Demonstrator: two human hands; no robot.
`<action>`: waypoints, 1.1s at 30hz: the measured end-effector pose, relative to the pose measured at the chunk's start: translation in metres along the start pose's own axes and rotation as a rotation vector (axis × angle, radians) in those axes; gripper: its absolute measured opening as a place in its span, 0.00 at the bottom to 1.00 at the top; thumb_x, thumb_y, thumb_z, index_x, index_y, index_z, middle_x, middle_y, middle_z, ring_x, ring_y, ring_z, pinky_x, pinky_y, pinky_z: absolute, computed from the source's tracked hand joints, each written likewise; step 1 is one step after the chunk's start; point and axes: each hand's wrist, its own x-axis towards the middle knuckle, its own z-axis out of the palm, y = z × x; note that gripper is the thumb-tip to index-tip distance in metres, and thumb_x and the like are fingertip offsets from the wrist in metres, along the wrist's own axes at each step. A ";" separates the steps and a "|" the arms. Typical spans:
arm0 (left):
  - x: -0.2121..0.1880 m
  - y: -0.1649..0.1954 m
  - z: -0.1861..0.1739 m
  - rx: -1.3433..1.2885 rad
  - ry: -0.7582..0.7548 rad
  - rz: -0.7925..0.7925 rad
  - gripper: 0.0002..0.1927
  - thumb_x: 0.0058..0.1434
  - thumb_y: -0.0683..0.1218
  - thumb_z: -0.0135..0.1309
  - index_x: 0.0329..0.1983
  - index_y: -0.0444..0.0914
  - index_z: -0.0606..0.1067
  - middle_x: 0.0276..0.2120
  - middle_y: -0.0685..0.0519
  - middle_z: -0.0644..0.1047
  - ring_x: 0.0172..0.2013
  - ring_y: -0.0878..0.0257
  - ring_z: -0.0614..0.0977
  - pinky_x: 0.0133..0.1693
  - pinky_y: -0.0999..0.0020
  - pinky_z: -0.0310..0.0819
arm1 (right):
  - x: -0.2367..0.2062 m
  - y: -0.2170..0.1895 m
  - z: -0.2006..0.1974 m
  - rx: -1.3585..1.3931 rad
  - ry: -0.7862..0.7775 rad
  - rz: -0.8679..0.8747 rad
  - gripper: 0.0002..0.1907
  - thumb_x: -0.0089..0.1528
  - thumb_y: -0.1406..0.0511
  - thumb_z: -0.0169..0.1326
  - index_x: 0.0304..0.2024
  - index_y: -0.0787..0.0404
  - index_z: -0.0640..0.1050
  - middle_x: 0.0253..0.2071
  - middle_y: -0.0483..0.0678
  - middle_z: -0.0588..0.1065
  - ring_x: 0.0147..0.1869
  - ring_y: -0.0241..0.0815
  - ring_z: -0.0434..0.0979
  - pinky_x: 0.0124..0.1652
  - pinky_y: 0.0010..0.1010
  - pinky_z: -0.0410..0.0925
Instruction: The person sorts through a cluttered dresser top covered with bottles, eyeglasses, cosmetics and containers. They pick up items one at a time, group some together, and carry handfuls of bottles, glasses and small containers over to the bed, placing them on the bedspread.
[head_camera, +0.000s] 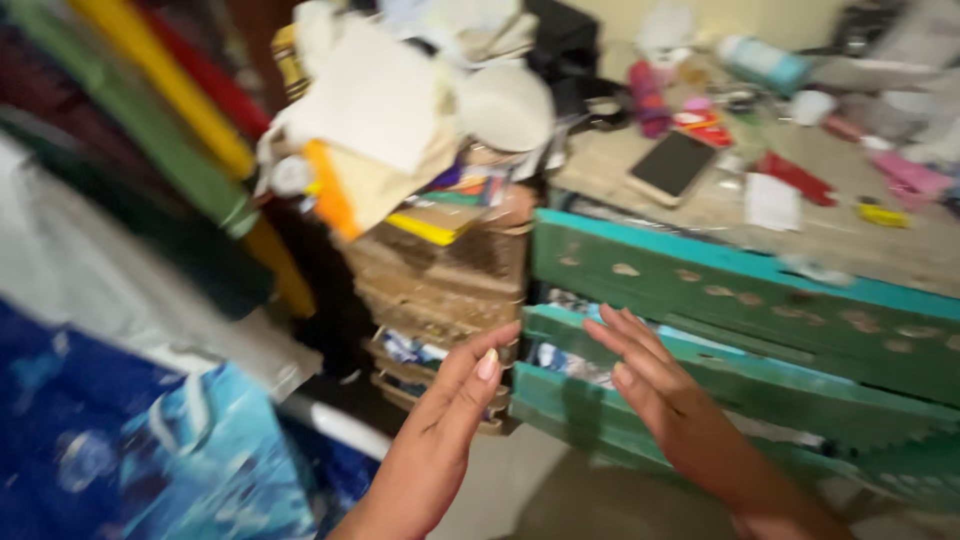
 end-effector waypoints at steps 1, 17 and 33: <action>0.009 0.000 0.009 0.004 -0.030 0.010 0.28 0.71 0.57 0.38 0.68 0.40 0.69 0.64 0.51 0.72 0.67 0.62 0.68 0.65 0.66 0.55 | -0.006 0.004 -0.011 0.020 0.027 0.018 0.25 0.70 0.60 0.41 0.69 0.57 0.69 0.78 0.50 0.57 0.85 0.48 0.44 0.72 0.40 0.44; 0.197 -0.006 0.085 0.009 -0.395 0.018 0.28 0.71 0.58 0.39 0.68 0.41 0.69 0.66 0.52 0.71 0.68 0.62 0.67 0.66 0.66 0.54 | 0.006 0.077 -0.113 0.066 0.345 0.146 0.25 0.68 0.63 0.46 0.68 0.58 0.70 0.76 0.50 0.61 0.82 0.45 0.52 0.71 0.37 0.48; 0.346 0.001 0.107 -0.060 -0.601 0.008 0.26 0.72 0.55 0.39 0.68 0.40 0.70 0.66 0.54 0.71 0.67 0.65 0.68 0.65 0.68 0.56 | 0.095 0.102 -0.168 -0.076 0.385 0.350 0.25 0.67 0.61 0.45 0.67 0.54 0.71 0.75 0.48 0.58 0.79 0.47 0.50 0.70 0.40 0.50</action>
